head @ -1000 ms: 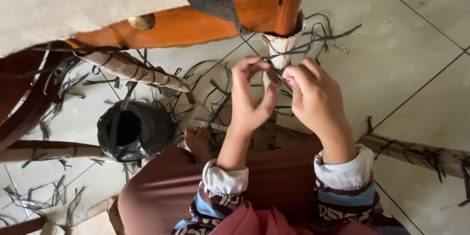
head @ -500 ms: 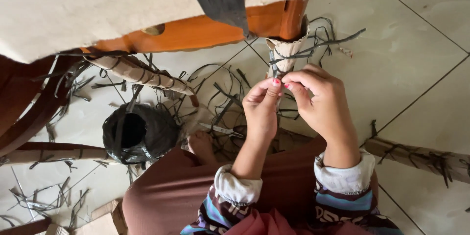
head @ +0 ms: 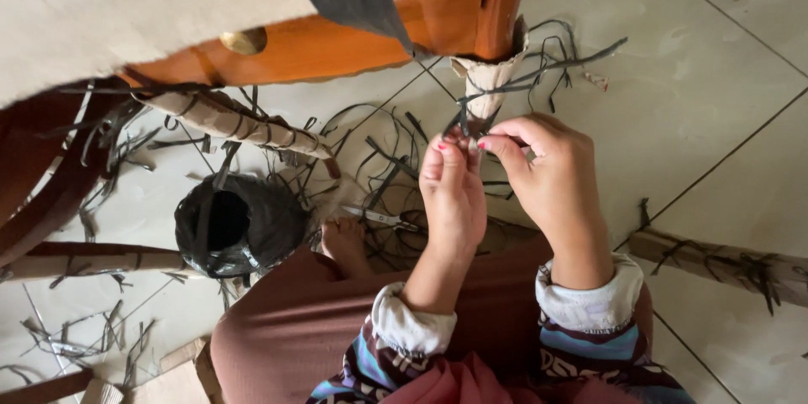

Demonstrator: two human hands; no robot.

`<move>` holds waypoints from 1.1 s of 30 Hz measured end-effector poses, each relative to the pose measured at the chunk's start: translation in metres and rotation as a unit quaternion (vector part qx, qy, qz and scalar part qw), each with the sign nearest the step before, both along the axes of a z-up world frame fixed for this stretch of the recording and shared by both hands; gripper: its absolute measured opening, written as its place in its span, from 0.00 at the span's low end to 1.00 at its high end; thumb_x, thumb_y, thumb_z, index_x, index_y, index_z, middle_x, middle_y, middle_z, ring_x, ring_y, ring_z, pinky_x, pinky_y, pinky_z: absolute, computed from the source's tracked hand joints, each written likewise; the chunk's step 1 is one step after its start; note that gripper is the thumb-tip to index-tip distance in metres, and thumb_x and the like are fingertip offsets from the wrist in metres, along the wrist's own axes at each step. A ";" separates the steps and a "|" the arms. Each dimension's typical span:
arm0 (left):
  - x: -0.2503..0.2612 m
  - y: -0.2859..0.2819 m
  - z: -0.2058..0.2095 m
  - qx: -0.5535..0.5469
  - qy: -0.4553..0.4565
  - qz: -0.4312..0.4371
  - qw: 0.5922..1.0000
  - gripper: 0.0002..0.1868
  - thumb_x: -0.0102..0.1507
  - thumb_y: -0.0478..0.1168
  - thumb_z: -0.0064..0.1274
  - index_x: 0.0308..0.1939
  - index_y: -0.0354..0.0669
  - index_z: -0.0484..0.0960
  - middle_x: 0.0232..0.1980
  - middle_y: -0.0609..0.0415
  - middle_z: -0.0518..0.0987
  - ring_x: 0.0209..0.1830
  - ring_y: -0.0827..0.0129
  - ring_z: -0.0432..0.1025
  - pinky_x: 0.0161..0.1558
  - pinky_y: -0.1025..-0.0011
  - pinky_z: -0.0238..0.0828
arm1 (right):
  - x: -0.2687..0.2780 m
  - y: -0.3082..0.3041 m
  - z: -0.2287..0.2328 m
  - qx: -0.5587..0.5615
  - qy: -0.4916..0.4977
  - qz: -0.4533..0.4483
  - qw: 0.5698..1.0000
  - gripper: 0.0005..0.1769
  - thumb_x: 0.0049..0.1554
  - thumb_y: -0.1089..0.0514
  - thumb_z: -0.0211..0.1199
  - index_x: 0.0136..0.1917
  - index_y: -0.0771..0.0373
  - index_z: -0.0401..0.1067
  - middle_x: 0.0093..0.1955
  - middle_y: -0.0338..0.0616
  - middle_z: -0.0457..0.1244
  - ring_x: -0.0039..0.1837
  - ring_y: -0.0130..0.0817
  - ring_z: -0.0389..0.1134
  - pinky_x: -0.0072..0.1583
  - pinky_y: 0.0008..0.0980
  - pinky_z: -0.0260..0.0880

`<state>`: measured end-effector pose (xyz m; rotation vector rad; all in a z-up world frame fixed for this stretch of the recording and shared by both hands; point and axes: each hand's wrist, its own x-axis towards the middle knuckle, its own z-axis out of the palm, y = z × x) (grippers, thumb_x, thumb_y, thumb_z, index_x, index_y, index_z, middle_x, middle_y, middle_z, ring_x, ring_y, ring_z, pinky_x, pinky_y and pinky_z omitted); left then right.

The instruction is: Wrapping the legs of a wooden chair with protective strips and tying them securely.

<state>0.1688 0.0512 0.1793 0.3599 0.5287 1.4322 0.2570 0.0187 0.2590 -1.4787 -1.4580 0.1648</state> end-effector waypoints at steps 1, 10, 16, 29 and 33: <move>-0.002 0.003 -0.001 0.016 -0.017 0.000 1.000 0.09 0.72 0.42 0.48 0.48 0.41 0.79 0.43 0.57 0.81 0.44 0.77 0.75 0.54 0.80 0.71 | 0.001 -0.001 -0.001 -0.012 -0.010 0.000 1.000 0.05 0.61 0.63 0.71 0.44 0.66 0.77 0.33 0.49 0.65 0.36 0.45 0.70 0.40 0.36 0.71; -0.016 0.040 -0.016 0.020 -0.118 -0.032 0.992 0.07 0.74 0.44 0.44 0.49 0.47 0.75 0.43 0.62 0.81 0.51 0.72 0.79 0.57 0.71 0.77 | 0.002 0.004 0.007 -0.053 0.046 0.076 0.995 0.11 0.62 0.66 0.65 0.37 0.66 0.74 0.28 0.48 0.61 0.32 0.38 0.63 0.36 0.33 0.66; -0.010 0.063 -0.008 -0.007 -0.136 -0.051 0.989 0.07 0.74 0.42 0.45 0.45 0.47 0.77 0.37 0.61 0.79 0.40 0.74 0.80 0.53 0.71 0.80 | 0.024 0.006 -0.027 -0.074 0.305 0.098 0.944 0.10 0.59 0.67 0.62 0.35 0.65 0.72 0.25 0.40 0.54 0.32 0.25 0.54 0.36 0.27 0.59; -0.016 0.071 -0.008 -0.015 -0.065 -0.065 0.996 0.08 0.72 0.47 0.50 0.48 0.48 0.78 0.44 0.63 0.81 0.47 0.76 0.79 0.62 0.66 0.76 | 0.056 0.036 -0.069 -0.029 0.632 0.201 0.748 0.16 0.66 0.59 0.59 0.35 0.60 0.72 0.28 0.34 0.53 0.34 0.26 0.57 0.46 0.30 0.58; -0.016 0.033 0.007 0.041 0.074 -0.073 0.994 0.10 0.70 0.39 0.54 0.54 0.43 0.79 0.42 0.59 0.80 0.40 0.78 0.76 0.58 0.73 0.78 | 0.049 0.023 -0.052 -0.012 0.587 0.218 0.779 0.15 0.67 0.58 0.58 0.37 0.61 0.70 0.29 0.37 0.52 0.34 0.30 0.59 0.45 0.31 0.61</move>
